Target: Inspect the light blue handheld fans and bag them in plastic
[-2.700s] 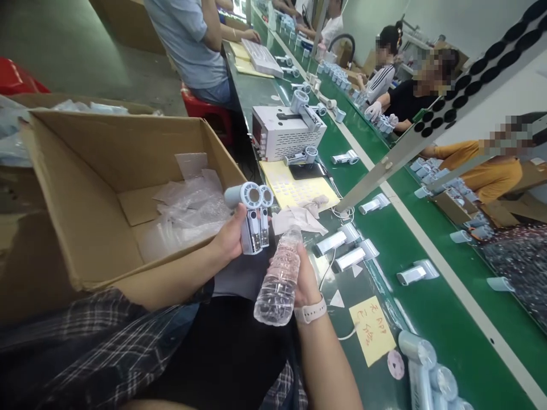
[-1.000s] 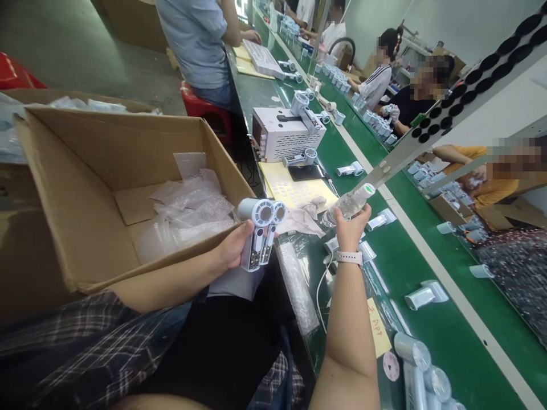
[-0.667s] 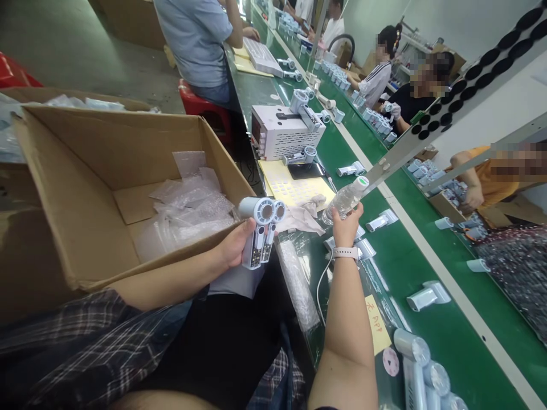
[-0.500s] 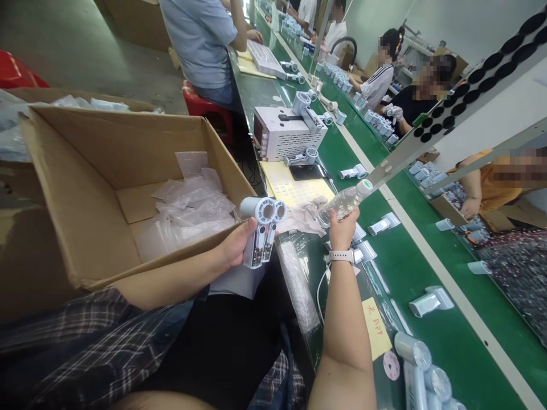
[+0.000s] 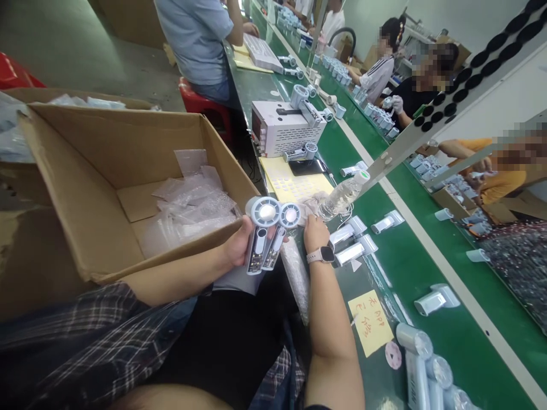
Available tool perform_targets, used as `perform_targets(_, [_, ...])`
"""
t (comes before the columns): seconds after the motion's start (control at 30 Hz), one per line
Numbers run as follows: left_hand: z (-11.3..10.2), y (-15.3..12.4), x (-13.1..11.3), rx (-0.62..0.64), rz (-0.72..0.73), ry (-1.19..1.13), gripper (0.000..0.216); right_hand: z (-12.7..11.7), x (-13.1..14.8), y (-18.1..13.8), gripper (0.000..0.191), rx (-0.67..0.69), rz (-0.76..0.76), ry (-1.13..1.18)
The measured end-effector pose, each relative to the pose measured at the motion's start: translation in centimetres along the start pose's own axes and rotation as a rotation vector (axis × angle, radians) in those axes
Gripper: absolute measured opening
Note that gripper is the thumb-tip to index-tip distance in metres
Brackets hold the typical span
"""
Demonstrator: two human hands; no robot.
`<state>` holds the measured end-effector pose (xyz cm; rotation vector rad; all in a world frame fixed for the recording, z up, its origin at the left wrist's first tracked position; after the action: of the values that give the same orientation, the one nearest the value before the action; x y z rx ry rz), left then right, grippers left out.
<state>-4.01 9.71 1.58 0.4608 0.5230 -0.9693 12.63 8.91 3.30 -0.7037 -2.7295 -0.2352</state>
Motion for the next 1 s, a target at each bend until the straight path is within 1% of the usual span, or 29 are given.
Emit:
perform_targets(0.03, [0.7,-0.1,-0.1,0.035,0.003,-0.004,0.074,-0.1,0.2,0.0,0.015,-0.004,-0.002,0.006])
perform_targets(0.1, [1.9,-0.3,-0.3,0.103,0.003,-0.015,0.074,-1.9,0.3,-0.7,0.017,-0.050,-0.007,0.034])
perform_targets(0.13, [2.4,-0.4,-0.4,0.129,-0.004,-0.024,0.075,-3.3,0.2,-1.4,0.019,-0.081,-0.007,0.049])
perform_targets(0.2, [3.3,-0.5,-0.2,0.173,-0.030,-0.048,0.076,-6.8,0.4,-3.7,0.019,-0.184,-0.042,0.124])
perform_targets(0.23, [3.7,-0.5,-0.1,0.188,-0.045,-0.065,0.076,-8.6,0.7,-5.3,0.017,-0.245,-0.089,0.186])
perform_targets(0.27, [4.0,-0.5,0.2,0.199,-0.058,-0.085,0.076,-10.3,1.3,-7.1,0.013,-0.320,-0.177,0.286])
perform_targets(0.3, [4.5,-0.4,0.5,0.207,-0.072,-0.106,0.076,-11.5,2.2,-8.9,0.010,-0.353,-0.280,0.377])
perform_targets(0.37, [5.4,-0.3,1.3,0.220,-0.103,-0.153,0.076,-12.7,3.8,-12.0,0.009,-0.402,-0.453,0.502])
perform_targets(0.43, [6.3,-0.3,2.2,0.235,-0.143,-0.200,0.075,-12.8,4.7,-13.9,0.016,-0.455,-0.524,0.509])
perform_targets(0.53, [7.6,-0.6,3.5,0.269,-0.216,-0.250,0.075,-12.8,4.6,-15.3,0.021,-0.554,-0.557,0.439])
perform_targets(0.67, [8.5,-1.0,4.6,0.325,-0.290,-0.267,0.074,-12.9,3.2,-15.9,0.022,-0.563,-0.570,0.442])
perform_targets(0.73, [8.5,-1.0,4.9,0.329,-0.304,-0.266,0.073,-13.2,2.7,-16.4,0.021,-0.594,-0.560,0.453])
perform_targets(0.8, [8.3,-1.1,5.1,0.307,-0.307,-0.266,0.073,-13.3,2.8,-16.8,0.020,-0.626,-0.557,0.407])
perform_targets(0.9, [8.0,-1.2,5.2,0.283,-0.304,-0.254,0.073,-13.2,3.1,-16.8,0.015,-0.612,-0.559,0.349])
perform_targets(1.0, [7.7,-1.4,4.9,0.279,-0.298,-0.230,0.075,-13.2,2.7,-16.5,0.012,-0.622,-0.546,0.373])
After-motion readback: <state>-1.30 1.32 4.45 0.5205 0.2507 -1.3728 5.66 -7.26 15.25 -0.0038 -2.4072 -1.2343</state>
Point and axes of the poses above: each hand's wrist, its own y-axis towards the middle knuckle, its own z-axis out of the palm, x = y × z, the point moved 9 cm from there along y, towards the middle knuckle, and after that the axes turned 5 degrees about x, right-handed, at the moved point
